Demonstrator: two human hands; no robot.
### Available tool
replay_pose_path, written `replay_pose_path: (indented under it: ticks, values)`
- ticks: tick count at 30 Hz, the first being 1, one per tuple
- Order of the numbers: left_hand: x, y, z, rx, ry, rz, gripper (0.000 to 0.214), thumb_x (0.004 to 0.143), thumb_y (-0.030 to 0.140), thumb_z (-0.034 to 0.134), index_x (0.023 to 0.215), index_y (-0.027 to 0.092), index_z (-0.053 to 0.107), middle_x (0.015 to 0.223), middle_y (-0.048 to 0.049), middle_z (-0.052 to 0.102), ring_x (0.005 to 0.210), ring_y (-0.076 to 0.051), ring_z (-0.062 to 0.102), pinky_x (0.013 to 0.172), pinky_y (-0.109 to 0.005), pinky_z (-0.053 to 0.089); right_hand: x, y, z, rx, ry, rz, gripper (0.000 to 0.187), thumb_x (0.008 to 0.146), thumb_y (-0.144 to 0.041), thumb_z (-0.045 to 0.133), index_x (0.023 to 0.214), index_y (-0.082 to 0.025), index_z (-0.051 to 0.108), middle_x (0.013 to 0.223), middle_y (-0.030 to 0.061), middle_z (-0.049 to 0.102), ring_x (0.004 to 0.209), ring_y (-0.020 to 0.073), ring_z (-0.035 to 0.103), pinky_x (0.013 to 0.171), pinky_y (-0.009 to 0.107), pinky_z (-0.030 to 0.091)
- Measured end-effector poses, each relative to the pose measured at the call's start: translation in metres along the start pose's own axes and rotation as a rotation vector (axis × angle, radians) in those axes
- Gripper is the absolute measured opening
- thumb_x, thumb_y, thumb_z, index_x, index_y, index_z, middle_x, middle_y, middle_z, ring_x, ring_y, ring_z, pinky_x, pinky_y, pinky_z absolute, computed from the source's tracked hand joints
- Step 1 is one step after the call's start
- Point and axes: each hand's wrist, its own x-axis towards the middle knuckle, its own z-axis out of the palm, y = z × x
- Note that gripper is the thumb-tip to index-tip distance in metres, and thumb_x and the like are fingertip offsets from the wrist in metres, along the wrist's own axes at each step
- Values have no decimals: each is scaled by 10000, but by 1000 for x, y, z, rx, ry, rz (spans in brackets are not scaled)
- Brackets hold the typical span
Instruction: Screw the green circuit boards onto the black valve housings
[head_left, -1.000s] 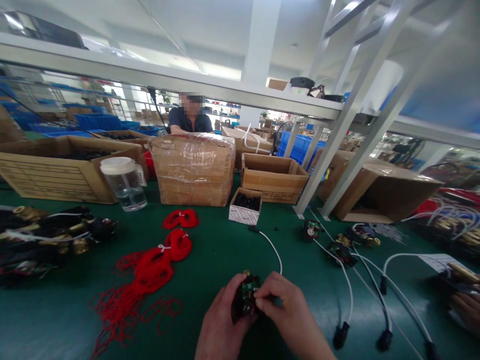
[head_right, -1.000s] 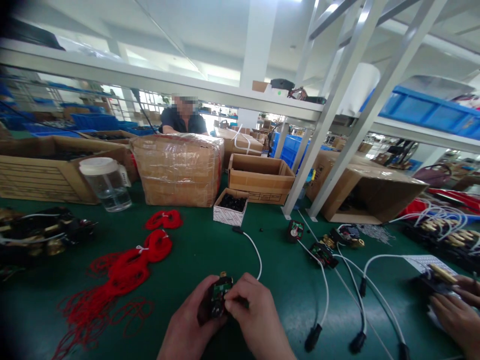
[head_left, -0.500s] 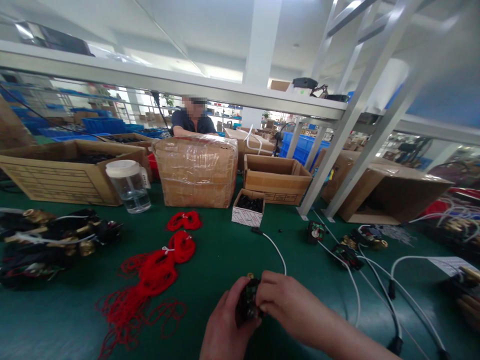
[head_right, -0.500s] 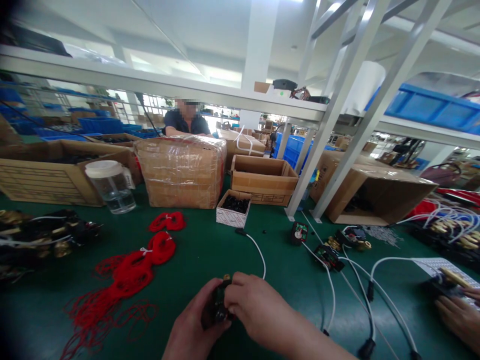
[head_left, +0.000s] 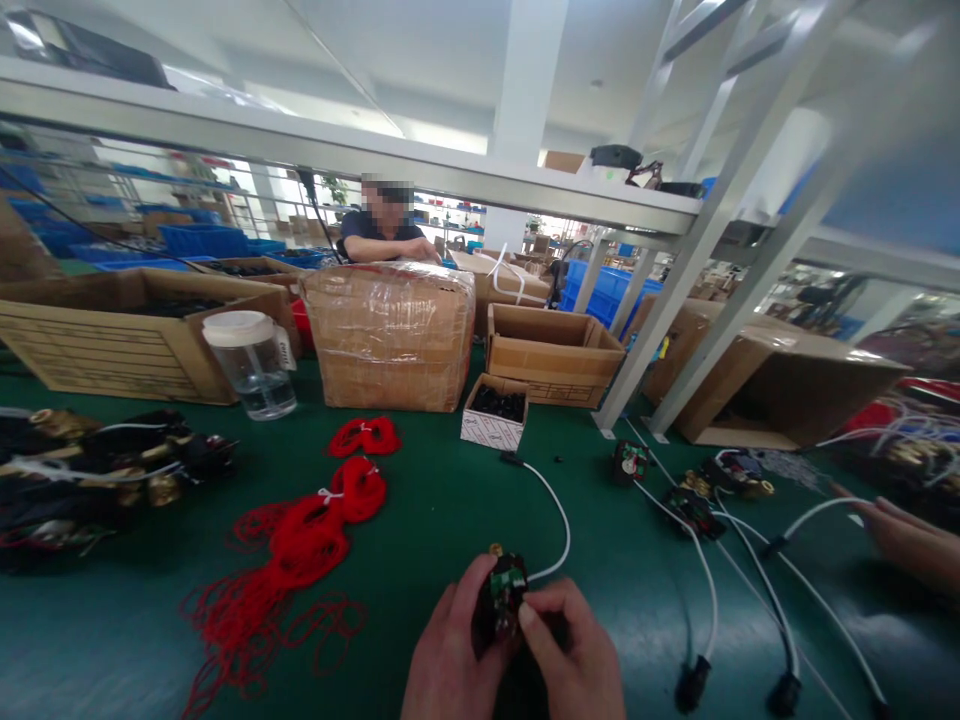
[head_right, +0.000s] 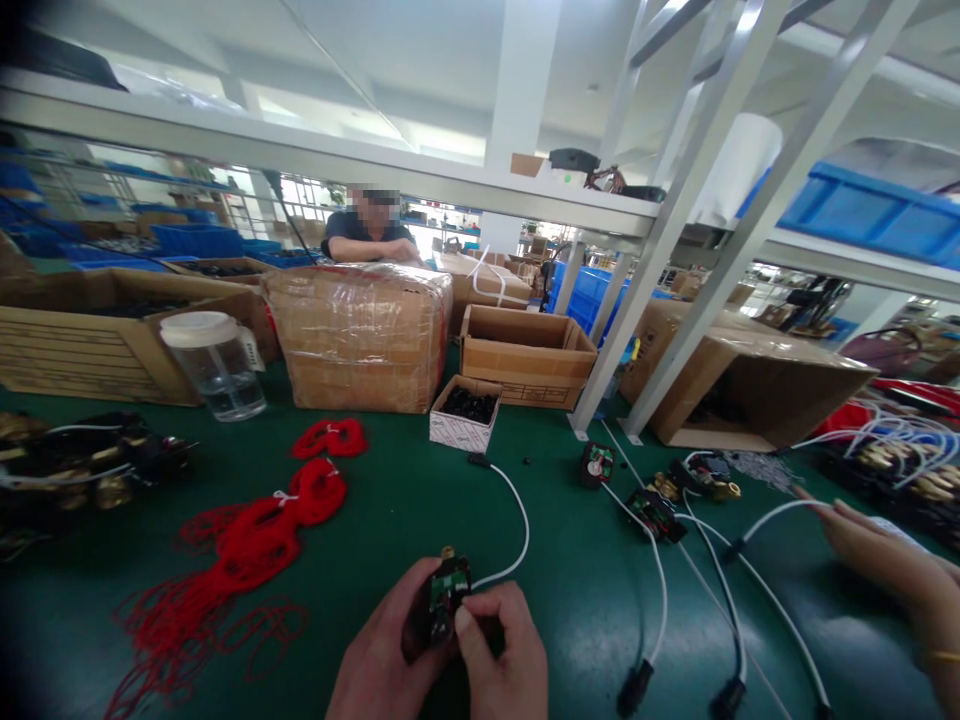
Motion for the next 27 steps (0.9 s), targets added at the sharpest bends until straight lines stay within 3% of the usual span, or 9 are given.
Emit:
replay_pose_path:
  ticks: [8, 12, 15, 19, 22, 27]
  values:
    - [0, 7, -3, -14, -31, -36, 568, 805, 256, 568, 1373, 261, 561, 1313, -49, 689, 1182, -204, 659, 1014, -313, 498, -15, 1, 31, 163, 275, 32, 260, 870, -457, 656, 799, -207, 645, 735, -14, 641, 688, 170, 592, 655, 259, 484]
    - [0, 7, -4, -9, -44, -34, 566, 823, 267, 561, 1389, 256, 543, 1350, -57, 669, 1218, -205, 641, 1041, -321, 484, -17, 4, 36, 178, 297, 47, 272, 890, -469, 637, 838, -202, 642, 765, -8, 649, 710, 172, 607, 675, 263, 504]
    - [-1, 5, -3, -19, -26, -18, 565, 829, 268, 557, 1393, 262, 537, 1367, -53, 661, 1259, -211, 619, 1059, -327, 473, -14, 6, 26, 129, 198, 44, 255, 913, -451, 613, 888, -200, 655, 827, 29, 685, 774, 200, 637, 720, 292, 526]
    - [0, 5, -3, -32, -32, -13, 571, 814, 257, 592, 1382, 273, 544, 1350, -52, 670, 1239, -220, 629, 1060, -348, 471, 2, -4, -1, -48, -48, -26, 165, 894, -355, 618, 885, -207, 691, 872, 48, 701, 824, 224, 653, 750, 310, 530]
    - [1, 7, -4, -28, -47, -17, 608, 785, 218, 606, 1386, 282, 538, 1338, -47, 673, 1202, -219, 643, 1035, -347, 479, 20, -25, -20, -237, -259, -125, 105, 856, -203, 623, 833, -219, 724, 849, 25, 688, 818, 205, 648, 747, 286, 502]
    - [2, 7, -4, -8, -53, -22, 661, 750, 175, 617, 1397, 274, 531, 1335, -47, 671, 1203, -217, 637, 1040, -337, 465, 51, -72, -36, -544, -627, -293, 239, 848, -31, 603, 791, -223, 732, 851, -9, 660, 823, 152, 640, 757, 244, 444]
